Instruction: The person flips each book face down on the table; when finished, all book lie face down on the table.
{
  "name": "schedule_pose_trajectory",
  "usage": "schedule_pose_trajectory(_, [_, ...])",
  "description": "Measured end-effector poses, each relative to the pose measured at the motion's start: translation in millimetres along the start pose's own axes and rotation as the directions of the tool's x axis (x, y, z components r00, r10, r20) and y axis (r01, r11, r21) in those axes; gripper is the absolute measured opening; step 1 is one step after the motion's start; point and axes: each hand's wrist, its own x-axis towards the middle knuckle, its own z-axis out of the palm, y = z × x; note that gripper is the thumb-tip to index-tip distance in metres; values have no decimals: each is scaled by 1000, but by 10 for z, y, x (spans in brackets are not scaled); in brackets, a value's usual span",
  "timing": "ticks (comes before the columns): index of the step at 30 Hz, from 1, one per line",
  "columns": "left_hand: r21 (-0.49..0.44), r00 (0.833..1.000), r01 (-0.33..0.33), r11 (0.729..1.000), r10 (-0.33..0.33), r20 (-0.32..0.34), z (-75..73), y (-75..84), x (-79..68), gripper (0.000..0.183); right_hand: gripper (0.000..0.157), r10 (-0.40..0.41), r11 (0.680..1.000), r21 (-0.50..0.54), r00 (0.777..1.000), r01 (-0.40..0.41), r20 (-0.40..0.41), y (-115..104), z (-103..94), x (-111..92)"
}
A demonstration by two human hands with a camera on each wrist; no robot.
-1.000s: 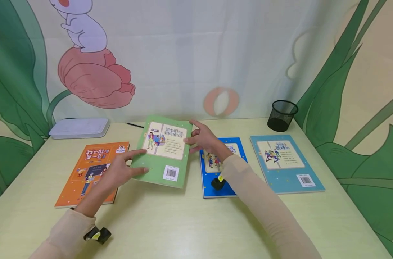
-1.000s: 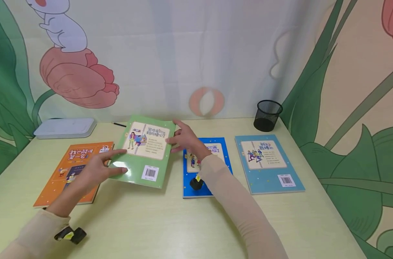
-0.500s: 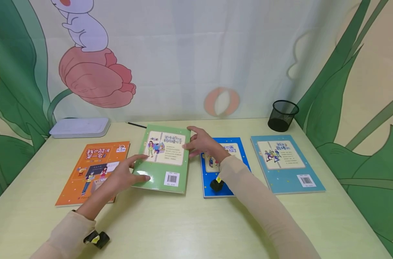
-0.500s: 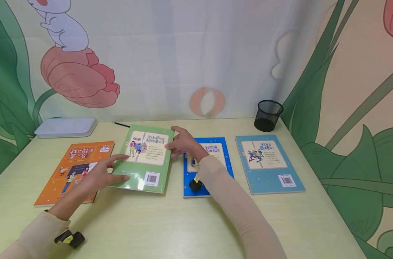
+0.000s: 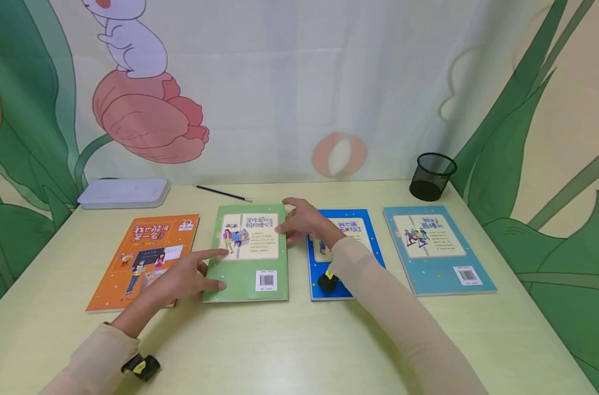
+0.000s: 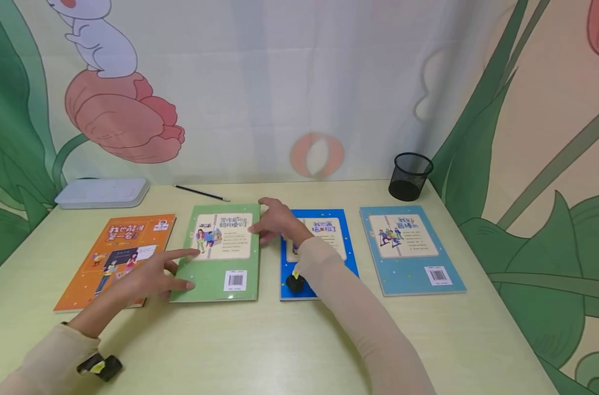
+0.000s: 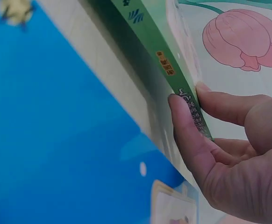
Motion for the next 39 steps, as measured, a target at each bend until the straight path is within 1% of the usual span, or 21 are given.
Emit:
schedule_pose_trajectory(3, [-3,1000,8,1000,-8,20,2,-21,20,74,92,16,1000,-8,1000,-16,11,3,7,2])
schedule_pose_trajectory(7, [38,1000,19,999,-20,16,-8,-32,45,74,91,35,999,1,999,-35,19,14,24,26])
schedule_pose_trajectory(10, [64,999,27,998,-29,27,-23,-32,55,74,90,46,999,-3,999,-46,22,12,38,48])
schedule_pose_trajectory(17, [131,998,45,990,-51,37,-73,-21,78,74,91,72,997,-19,997,-72,9,-11,50,81])
schedule_pose_trajectory(20, [140,998,55,989,-61,35,-81,-21,86,73,90,84,996,-16,996,-84,12,-21,49,89])
schedule_pose_trajectory(27, [150,998,27,988,-34,46,-62,6,66,76,89,108,994,-30,994,-108,7,-40,39,113])
schedule_pose_trajectory(32, [165,998,38,986,-47,50,-48,48,41,82,88,119,992,-43,993,-119,9,-52,32,117])
schedule_pose_trajectory(39, [195,997,50,980,-61,52,-41,53,65,79,86,133,990,-47,991,-133,-4,-63,21,129])
